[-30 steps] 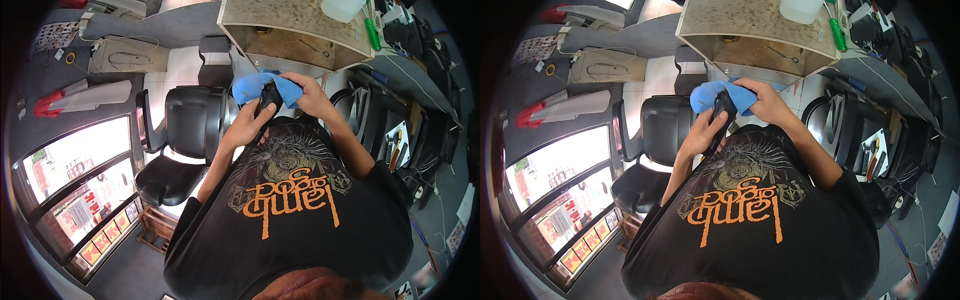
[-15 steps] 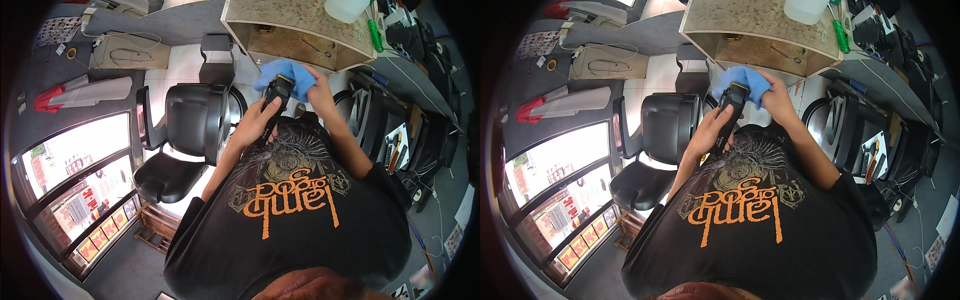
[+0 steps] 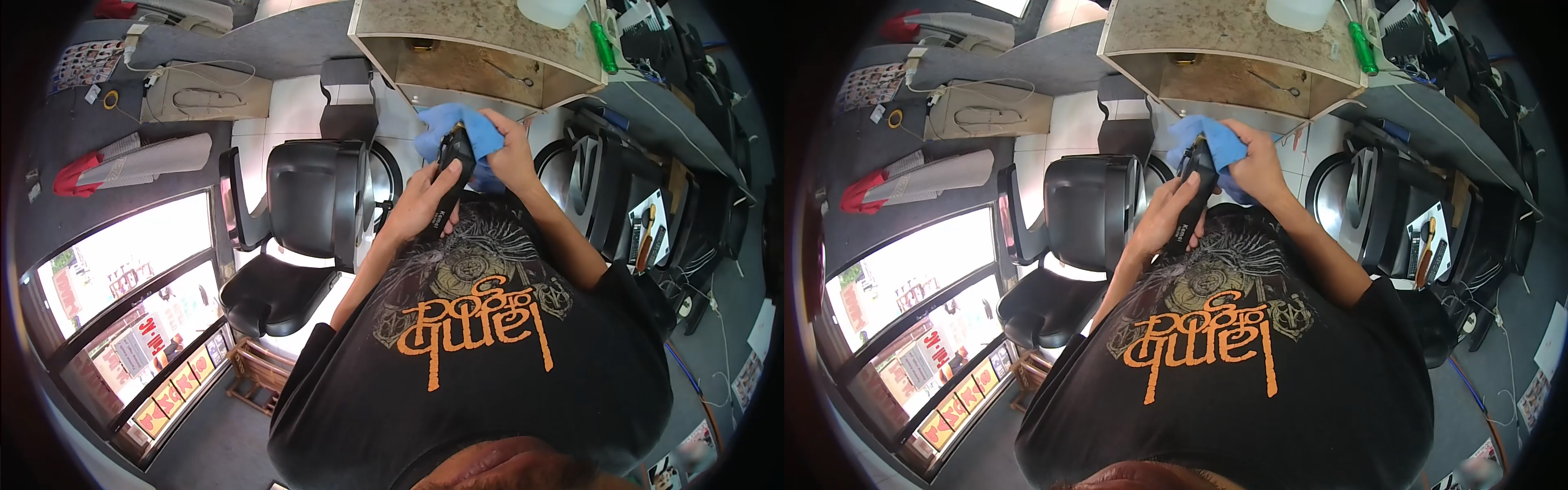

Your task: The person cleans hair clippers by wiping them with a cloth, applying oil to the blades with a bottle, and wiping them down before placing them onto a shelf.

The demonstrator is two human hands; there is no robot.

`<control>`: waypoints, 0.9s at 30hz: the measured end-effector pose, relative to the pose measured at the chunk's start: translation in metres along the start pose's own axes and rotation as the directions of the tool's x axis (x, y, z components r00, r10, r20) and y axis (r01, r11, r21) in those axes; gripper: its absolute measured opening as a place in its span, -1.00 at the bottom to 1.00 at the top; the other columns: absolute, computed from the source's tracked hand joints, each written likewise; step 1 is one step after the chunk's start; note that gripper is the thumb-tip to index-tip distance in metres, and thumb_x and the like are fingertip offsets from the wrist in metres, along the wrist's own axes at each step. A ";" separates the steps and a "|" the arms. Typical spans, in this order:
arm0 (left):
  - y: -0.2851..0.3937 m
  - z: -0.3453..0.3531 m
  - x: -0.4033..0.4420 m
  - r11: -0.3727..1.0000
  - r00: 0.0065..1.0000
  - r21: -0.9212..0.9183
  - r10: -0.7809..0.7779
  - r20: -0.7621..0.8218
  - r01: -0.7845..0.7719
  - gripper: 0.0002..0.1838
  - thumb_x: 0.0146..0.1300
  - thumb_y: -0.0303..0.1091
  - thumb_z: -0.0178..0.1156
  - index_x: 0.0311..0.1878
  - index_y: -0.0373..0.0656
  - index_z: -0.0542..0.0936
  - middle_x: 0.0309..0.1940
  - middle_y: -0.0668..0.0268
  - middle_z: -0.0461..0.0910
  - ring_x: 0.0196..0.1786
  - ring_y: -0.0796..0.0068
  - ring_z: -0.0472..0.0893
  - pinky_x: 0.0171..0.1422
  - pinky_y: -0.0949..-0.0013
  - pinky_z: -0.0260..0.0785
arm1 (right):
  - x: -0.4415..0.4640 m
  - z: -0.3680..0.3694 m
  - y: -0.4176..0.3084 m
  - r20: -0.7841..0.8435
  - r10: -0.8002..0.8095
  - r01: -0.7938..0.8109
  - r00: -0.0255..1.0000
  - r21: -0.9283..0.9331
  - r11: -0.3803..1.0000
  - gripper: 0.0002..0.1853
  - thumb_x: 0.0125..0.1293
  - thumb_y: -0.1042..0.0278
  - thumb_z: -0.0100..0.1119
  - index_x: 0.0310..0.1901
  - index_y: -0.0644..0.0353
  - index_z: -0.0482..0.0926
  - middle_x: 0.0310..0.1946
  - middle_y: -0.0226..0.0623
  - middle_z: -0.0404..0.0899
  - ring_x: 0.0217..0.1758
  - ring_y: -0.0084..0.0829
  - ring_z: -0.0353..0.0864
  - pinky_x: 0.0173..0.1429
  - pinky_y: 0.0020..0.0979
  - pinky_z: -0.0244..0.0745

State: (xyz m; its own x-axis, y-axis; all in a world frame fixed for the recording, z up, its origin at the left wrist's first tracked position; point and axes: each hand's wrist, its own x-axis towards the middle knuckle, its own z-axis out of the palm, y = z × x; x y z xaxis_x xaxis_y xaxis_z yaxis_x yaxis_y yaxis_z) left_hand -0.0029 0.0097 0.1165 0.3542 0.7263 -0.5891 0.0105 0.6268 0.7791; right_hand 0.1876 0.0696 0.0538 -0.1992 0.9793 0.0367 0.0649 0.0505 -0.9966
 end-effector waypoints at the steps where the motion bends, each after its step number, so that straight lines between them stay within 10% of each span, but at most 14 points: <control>1: 0.001 0.002 -0.001 1.000 1.000 -0.017 -0.004 -0.011 0.004 -0.31 0.65 0.26 -0.06 0.13 -0.33 0.57 -0.62 0.31 0.53 -0.67 0.52 0.54 -0.58 0.47 0.37 | 0.000 0.000 0.001 -0.036 0.059 -0.056 0.998 0.086 0.995 -0.73 0.55 0.45 0.19 0.19 0.26 0.68 -0.19 -0.42 0.73 -0.24 -0.62 0.62 -0.16 -0.42 0.55; 5: -0.001 0.001 -0.001 0.993 0.999 -0.115 0.025 0.020 -0.023 -0.29 0.65 0.29 -0.10 0.14 -0.30 0.58 -0.62 0.33 0.53 -0.68 0.55 0.53 -0.59 0.49 0.37 | 0.002 -0.015 -0.010 -0.033 0.310 -0.248 0.950 0.524 0.815 -0.66 0.61 0.34 0.19 0.26 0.35 0.64 -0.06 -0.40 0.72 -0.07 -0.61 0.63 -0.01 -0.50 0.54; 11: -0.006 -0.005 0.003 0.995 1.000 -0.098 -0.007 -0.022 0.005 -0.26 0.59 0.36 -0.01 0.14 -0.31 0.53 -0.62 0.31 0.54 -0.66 0.49 0.58 -0.59 0.45 0.40 | -0.006 -0.002 -0.003 0.108 0.186 -0.199 0.977 0.131 0.971 -0.72 0.57 0.43 0.18 0.21 0.27 0.69 -0.13 -0.47 0.74 -0.19 -0.59 0.62 -0.13 -0.48 0.52; 17: -0.011 0.001 0.008 0.993 0.998 -0.114 0.025 -0.056 -0.031 -0.24 0.59 0.37 -0.02 0.12 -0.32 0.53 -0.63 0.29 0.55 -0.66 0.51 0.57 -0.60 0.44 0.42 | -0.001 0.009 -0.001 -0.101 -0.062 0.021 0.993 -0.367 0.930 -0.77 0.51 0.45 0.21 0.10 0.28 0.72 -0.17 -0.39 0.78 -0.11 -0.52 0.70 -0.02 -0.42 0.57; 20: -0.014 0.001 0.007 0.986 0.997 -0.156 0.054 -0.063 -0.063 -0.24 0.61 0.37 -0.08 0.12 -0.32 0.53 -0.64 0.30 0.53 -0.67 0.53 0.56 -0.60 0.45 0.42 | 0.009 0.004 0.030 -0.361 0.131 -0.076 0.923 0.162 0.984 -0.77 0.55 0.44 0.18 0.11 0.30 0.71 -0.08 -0.33 0.80 -0.06 -0.46 0.75 0.07 -0.40 0.60; 23: -0.012 -0.001 0.001 0.970 0.996 -0.229 0.080 -0.037 -0.086 -0.22 0.63 0.37 -0.17 0.14 -0.31 0.54 -0.64 0.33 0.51 -0.69 0.56 0.53 -0.61 0.49 0.41 | 0.018 -0.029 0.036 -0.203 0.376 -0.165 0.904 0.646 0.746 -0.70 0.61 0.35 0.16 0.20 0.33 0.67 0.03 -0.28 0.78 0.03 -0.42 0.76 0.16 -0.37 0.62; 27: -0.014 -0.008 -0.003 0.947 0.995 -0.307 0.099 0.006 -0.093 -0.19 0.64 0.39 -0.30 0.19 -0.27 0.53 -0.62 0.37 0.50 -0.68 0.60 0.50 -0.62 0.53 0.38 | 0.012 -0.045 0.040 -0.065 0.429 -0.256 0.901 0.718 0.647 -0.62 0.67 0.23 0.11 0.30 0.33 0.60 0.11 -0.28 0.75 0.11 -0.45 0.74 0.23 -0.35 0.63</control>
State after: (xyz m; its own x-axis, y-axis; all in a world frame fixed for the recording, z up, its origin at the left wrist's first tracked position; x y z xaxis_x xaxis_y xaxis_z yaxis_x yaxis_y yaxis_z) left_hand -0.0118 0.0016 0.1055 0.3594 0.7831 -0.5075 -0.3102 0.6132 0.7265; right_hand 0.2313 0.0926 0.0180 -0.0881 0.9168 -0.3895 -0.6094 -0.3589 -0.7070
